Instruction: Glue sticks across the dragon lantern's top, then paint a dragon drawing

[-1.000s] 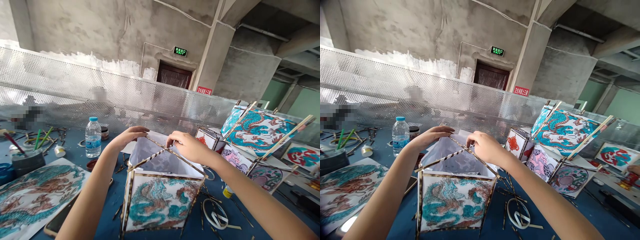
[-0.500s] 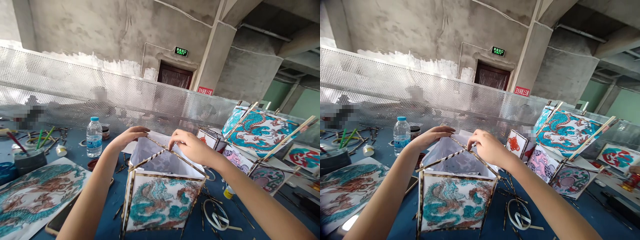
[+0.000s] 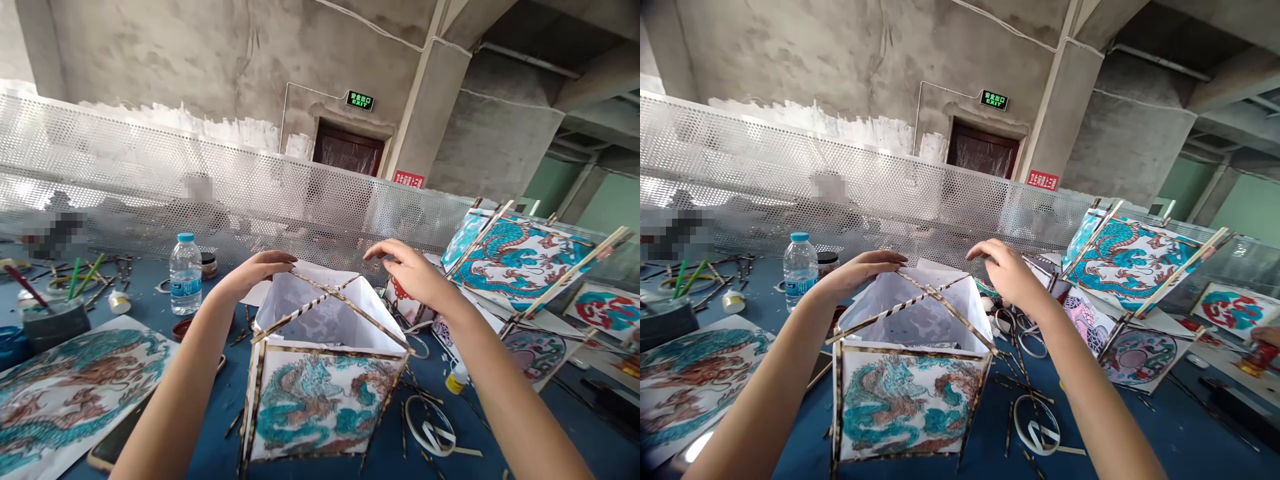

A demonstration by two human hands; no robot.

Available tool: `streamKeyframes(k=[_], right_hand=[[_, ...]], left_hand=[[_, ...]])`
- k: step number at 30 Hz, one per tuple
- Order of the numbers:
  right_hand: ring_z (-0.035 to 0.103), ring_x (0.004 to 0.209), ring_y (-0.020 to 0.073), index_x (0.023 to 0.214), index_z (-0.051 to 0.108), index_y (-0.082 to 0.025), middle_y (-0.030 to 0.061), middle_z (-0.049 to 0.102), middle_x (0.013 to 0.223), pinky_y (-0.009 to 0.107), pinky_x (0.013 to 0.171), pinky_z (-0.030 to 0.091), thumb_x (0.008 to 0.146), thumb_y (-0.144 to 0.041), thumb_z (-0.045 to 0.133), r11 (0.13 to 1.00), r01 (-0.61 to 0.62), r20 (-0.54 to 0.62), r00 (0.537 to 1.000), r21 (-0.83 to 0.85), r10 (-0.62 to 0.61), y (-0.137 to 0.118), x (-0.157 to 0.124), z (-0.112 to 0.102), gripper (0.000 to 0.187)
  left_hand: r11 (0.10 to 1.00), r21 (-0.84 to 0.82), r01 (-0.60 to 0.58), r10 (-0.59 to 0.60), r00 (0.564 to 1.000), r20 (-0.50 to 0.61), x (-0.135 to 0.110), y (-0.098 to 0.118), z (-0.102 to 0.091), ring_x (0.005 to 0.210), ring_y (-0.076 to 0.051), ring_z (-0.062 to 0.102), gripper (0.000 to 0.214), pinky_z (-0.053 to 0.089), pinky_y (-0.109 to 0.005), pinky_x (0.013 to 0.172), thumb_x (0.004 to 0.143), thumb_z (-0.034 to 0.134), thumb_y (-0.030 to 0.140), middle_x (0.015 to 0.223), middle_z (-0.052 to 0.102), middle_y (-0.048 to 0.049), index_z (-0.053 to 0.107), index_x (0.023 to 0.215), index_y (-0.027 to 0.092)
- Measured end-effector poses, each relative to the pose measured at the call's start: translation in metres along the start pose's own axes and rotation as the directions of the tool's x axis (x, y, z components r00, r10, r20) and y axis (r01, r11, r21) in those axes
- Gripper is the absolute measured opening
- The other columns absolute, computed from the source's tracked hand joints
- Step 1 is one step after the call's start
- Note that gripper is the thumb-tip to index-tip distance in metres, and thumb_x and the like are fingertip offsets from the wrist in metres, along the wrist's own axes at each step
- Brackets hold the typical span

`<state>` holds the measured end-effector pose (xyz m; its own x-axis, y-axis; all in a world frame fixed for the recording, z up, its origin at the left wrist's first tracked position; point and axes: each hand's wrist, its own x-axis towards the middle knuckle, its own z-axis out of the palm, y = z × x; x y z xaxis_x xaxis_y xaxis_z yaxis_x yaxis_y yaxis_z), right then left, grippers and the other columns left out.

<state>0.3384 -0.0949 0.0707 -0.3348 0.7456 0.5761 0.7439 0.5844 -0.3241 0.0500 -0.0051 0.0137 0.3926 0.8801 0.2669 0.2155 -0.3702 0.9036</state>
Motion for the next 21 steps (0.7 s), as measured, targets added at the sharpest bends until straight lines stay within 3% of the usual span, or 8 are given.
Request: streamKeyframes(k=[4,8,13,21], right_hand=[[0.050,0.105,0.0190,0.095,0.064,-0.025,0.0025,0.058,0.106,0.038,0.094,0.037,0.074,-0.001,0.035,0.990,-0.067,-0.099,0.994,-0.121,0.055,0.035,-0.014,0.014,0.042],[0.050,0.106,0.0187,0.094,0.063,-0.023,0.0036,0.058,0.105,0.038,0.097,0.036,0.068,0.002,0.034,0.995,-0.072,-0.143,0.988,-0.068,0.062,0.055,-0.016,0.041,0.046],[0.051,0.104,0.0172,0.092,0.063,-0.023,0.0032,0.058,0.102,0.036,0.097,0.036,0.066,0.002,0.035,0.999,-0.023,-0.139,0.990,0.041,0.028,0.056,-0.012,0.054,0.046],[0.051,0.105,0.0171,0.093,0.064,-0.023,0.0035,0.057,0.103,0.036,0.096,0.036,0.069,-0.001,0.035,0.984,-0.086,-0.152,0.982,0.153,0.110,0.058,-0.015,0.058,0.044]], left_hand=[[1.000,-0.028,-0.006,0.006,1.000,-0.007,0.002,-0.003,0.001,0.101,-0.024,0.057,0.034,0.043,-0.033,0.081,0.069,0.063,0.038,0.106,0.066,-0.0040,0.067,0.099,0.023],[1.000,-0.027,-0.007,0.006,1.000,-0.016,0.001,-0.002,0.002,0.101,-0.024,0.057,0.034,0.043,-0.033,0.082,0.069,0.063,0.037,0.107,0.066,-0.0041,0.066,0.100,0.023],[1.000,-0.002,-0.008,0.008,1.000,-0.006,0.000,-0.001,0.000,0.103,-0.023,0.056,0.032,0.042,-0.034,0.085,0.071,0.063,0.038,0.108,0.066,-0.0032,0.066,0.099,0.025],[0.999,-0.034,-0.002,0.003,1.000,0.030,0.006,-0.007,-0.003,0.099,-0.024,0.059,0.034,0.046,-0.035,0.083,0.070,0.065,0.041,0.106,0.066,-0.0049,0.066,0.101,0.025]])
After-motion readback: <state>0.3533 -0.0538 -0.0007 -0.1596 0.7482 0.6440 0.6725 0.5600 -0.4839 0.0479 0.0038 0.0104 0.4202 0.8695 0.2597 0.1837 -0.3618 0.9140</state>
